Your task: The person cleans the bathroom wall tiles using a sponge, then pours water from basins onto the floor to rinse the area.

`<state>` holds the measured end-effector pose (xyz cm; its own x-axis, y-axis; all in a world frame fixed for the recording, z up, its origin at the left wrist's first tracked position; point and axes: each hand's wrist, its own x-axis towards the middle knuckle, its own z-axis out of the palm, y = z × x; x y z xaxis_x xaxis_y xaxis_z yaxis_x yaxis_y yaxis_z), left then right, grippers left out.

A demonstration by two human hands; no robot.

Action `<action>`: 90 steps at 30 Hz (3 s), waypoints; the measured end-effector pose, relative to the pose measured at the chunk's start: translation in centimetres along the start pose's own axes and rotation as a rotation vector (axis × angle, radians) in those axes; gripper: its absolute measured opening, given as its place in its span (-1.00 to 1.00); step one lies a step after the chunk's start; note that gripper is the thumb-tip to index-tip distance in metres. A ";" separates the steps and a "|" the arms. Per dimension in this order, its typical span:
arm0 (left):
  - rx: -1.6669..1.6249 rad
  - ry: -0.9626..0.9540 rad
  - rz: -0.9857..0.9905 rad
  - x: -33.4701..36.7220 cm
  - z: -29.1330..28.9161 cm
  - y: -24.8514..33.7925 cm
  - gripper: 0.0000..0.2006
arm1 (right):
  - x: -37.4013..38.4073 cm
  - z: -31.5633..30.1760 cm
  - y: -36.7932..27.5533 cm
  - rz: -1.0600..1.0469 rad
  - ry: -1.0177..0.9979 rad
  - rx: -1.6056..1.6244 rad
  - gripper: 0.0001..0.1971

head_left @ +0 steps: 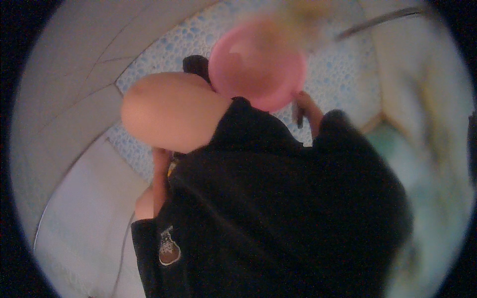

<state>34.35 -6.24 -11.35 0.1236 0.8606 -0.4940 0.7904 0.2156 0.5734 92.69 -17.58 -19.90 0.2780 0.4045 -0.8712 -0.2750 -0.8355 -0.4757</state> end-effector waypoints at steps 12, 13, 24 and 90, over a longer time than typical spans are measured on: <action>0.094 -0.061 -0.100 5.7 4.4 -6.5 -0.66 | 14.7 -2.4 9.7 -0.168 0.539 -0.451 -0.65; 0.034 -0.057 -0.092 5.9 4.3 -7.7 -0.66 | 15.4 -2.1 9.0 -0.178 0.554 -0.451 -0.66; 0.128 -0.060 -0.089 10.1 7.2 -3.9 -0.59 | 16.8 4.3 2.2 -0.092 -0.044 0.495 -0.65; -1.291 0.811 -0.613 6.1 18.9 -16.6 -0.57 | 31.0 56.5 -19.9 -0.241 -0.791 -0.933 -0.60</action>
<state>33.32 -13.26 -36.28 -0.6569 0.4191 -0.6268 -0.4451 0.4555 0.7710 54.82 32.61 -44.26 -0.4883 0.4268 -0.7612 0.5535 -0.5229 -0.6482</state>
